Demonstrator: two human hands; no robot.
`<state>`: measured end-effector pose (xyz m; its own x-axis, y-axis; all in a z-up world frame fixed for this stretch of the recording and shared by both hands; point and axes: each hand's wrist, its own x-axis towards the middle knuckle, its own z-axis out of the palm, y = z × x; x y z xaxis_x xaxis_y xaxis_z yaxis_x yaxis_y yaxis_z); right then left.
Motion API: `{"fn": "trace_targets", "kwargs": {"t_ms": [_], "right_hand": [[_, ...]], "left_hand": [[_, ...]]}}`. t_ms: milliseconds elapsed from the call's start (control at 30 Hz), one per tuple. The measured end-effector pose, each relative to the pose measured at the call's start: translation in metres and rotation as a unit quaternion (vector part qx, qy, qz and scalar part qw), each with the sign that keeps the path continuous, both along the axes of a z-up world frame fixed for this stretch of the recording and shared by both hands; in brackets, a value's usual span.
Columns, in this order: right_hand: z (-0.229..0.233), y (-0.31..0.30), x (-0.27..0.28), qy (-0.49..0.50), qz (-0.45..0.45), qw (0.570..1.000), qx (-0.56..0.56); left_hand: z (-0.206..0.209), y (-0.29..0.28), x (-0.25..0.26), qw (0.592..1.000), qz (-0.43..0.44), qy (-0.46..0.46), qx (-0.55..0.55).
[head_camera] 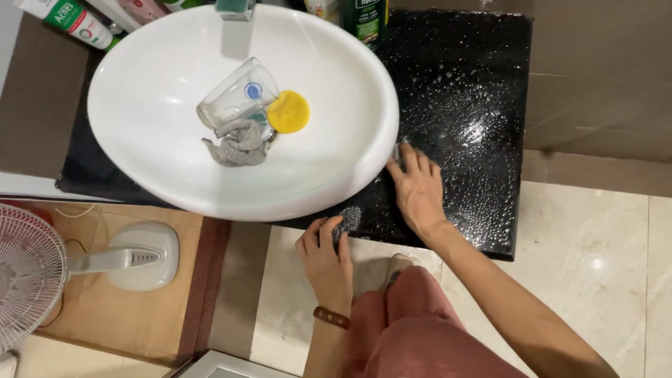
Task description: Cleaning the black granite counter around a bathroom sink using a cloth and scrubbing pad.
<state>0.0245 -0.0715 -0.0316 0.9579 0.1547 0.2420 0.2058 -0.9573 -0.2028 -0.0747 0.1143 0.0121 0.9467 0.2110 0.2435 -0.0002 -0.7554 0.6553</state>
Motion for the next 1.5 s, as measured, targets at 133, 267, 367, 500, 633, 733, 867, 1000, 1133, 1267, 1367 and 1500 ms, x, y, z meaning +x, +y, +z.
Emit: {"fn": "trace_targets", "kwargs": {"t_ms": [133, 267, 367, 500, 633, 733, 867, 1000, 1133, 1267, 1367, 1500], "right_hand": [[0.004, 0.009, -0.021, 0.002, 0.004, 1.000, -0.022], [0.010, 0.036, -0.036, -0.006, -0.062, 0.998, -0.029], [0.004, 0.075, -0.044, -0.011, -0.088, 0.996, -0.025], [0.008, 0.092, -0.053, -0.013, -0.092, 0.995, -0.020], [0.002, 0.070, -0.064, -0.002, -0.092, 0.995, -0.041], [0.001, 0.098, -0.070, 0.020, -0.116, 0.992, -0.043], [0.008, 0.136, -0.072, 0.003, -0.094, 0.996, -0.008], [0.012, 0.111, -0.076, -0.017, -0.116, 0.993, -0.010], [0.003, 0.131, -0.083, -0.021, -0.134, 0.991, -0.023], [0.010, 0.183, -0.085, -0.014, -0.073, 0.997, 0.000], [-0.004, 0.176, -0.084, -0.028, -0.061, 0.998, 0.005], [-0.010, 0.165, -0.086, -0.008, -0.097, 0.994, -0.057]], "left_hand": [[-0.012, 0.031, -0.012, 1.000, 0.025, 0.008, -0.008], [-0.019, 0.057, -0.019, 0.997, 0.035, 0.037, -0.050], [-0.015, 0.067, -0.020, 0.997, 0.031, 0.031, -0.058], [-0.015, 0.081, -0.018, 0.996, 0.008, 0.038, -0.085], [-0.028, 0.093, -0.023, 0.993, 0.007, 0.086, -0.077], [-0.038, 0.102, -0.027, 0.993, 0.010, 0.085, -0.086], [-0.035, 0.116, -0.029, 0.994, -0.003, 0.062, -0.086], [-0.032, 0.131, -0.026, 0.993, -0.014, 0.076, -0.094], [-0.030, 0.134, -0.025, 0.995, -0.008, 0.055, -0.082], [-0.025, 0.141, -0.029, 0.991, -0.007, 0.090, -0.102], [-0.025, 0.152, -0.028, 0.989, 0.002, 0.104, -0.109], [-0.026, 0.165, -0.031, 0.990, 0.018, 0.082, -0.110]]}}
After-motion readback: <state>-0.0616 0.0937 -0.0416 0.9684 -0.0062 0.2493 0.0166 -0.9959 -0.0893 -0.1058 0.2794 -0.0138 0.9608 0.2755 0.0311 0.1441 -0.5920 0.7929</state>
